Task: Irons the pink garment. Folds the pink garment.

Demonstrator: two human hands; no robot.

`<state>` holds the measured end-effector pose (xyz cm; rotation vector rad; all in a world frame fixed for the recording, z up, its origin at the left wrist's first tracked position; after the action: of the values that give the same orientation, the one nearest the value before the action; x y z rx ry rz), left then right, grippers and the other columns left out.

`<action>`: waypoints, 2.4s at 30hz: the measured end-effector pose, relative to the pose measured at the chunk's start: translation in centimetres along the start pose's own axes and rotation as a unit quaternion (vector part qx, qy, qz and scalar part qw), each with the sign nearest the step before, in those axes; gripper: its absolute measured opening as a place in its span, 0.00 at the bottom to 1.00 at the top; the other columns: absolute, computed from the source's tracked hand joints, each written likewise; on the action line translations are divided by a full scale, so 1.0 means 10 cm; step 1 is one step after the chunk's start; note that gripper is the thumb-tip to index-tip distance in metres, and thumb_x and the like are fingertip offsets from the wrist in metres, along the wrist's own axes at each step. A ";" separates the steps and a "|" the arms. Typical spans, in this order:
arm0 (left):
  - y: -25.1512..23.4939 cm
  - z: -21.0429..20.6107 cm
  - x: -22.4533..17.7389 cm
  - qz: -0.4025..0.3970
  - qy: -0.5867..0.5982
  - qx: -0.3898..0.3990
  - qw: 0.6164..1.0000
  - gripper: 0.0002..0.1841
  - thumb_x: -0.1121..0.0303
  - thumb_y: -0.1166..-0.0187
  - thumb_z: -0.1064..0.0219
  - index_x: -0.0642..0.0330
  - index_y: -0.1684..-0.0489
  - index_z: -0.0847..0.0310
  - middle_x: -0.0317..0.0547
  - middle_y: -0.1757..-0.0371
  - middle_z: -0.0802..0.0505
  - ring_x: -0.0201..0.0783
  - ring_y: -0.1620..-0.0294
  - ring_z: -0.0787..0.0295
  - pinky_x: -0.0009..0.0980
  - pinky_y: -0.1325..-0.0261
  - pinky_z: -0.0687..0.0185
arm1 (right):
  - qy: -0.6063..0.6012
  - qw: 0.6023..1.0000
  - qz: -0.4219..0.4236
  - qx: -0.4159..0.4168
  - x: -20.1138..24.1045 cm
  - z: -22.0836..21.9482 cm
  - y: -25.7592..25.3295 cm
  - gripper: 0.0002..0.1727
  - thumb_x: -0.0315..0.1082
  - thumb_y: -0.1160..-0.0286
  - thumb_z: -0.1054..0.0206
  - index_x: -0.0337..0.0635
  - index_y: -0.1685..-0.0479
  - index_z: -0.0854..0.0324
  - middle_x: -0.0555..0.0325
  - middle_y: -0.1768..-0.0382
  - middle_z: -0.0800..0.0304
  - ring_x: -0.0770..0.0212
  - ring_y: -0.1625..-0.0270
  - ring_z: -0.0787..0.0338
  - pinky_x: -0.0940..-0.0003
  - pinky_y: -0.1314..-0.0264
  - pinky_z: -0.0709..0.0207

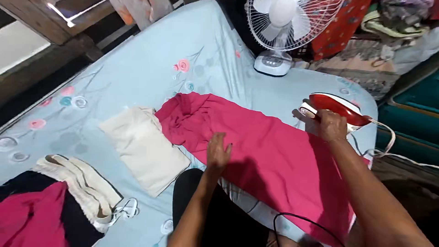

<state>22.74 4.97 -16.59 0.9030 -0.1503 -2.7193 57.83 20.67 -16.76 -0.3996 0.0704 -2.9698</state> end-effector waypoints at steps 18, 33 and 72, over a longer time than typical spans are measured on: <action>0.10 -0.32 -0.65 -0.168 0.101 -0.013 0.981 0.16 0.72 0.15 0.40 0.72 0.38 0.15 0.68 0.23 0.18 0.59 0.23 0.18 0.49 0.21 0.25 | -0.350 0.918 0.030 0.184 1.00 -0.53 0.83 0.23 0.36 0.09 0.45 0.26 0.30 0.20 0.34 0.37 0.11 0.47 0.37 0.09 0.53 0.29 0.20; -0.67 0.77 1.29 0.135 0.039 -0.132 0.981 0.33 0.61 0.14 0.34 0.76 0.16 0.36 0.76 0.18 0.27 0.71 0.15 0.33 0.67 0.15 0.40 | -0.270 0.921 -0.054 0.274 1.97 -1.13 1.49 0.28 0.46 0.16 0.32 0.27 0.33 0.19 0.34 0.47 0.11 0.40 0.42 0.12 0.41 0.32 0.25; 0.09 0.20 0.16 -0.157 -0.103 0.092 0.978 0.18 0.80 0.16 0.45 0.72 0.31 0.18 0.66 0.30 0.12 0.64 0.22 0.21 0.61 0.14 0.42 | -0.133 0.953 0.158 0.220 1.99 -0.53 0.87 0.22 0.18 0.26 0.40 0.30 0.32 0.16 0.31 0.32 0.15 0.34 0.24 0.19 0.38 0.20 0.32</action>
<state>20.49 3.66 -15.79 0.7424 -0.3312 -3.1354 38.59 9.26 -17.31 -0.6478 -0.4988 -2.4911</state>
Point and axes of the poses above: each hand's wrist, its own y-axis away from the middle knuckle, its own z-axis out of the back of the hand, x = y × z, the point moved 8 cm from there along -y, towards the middle knuckle
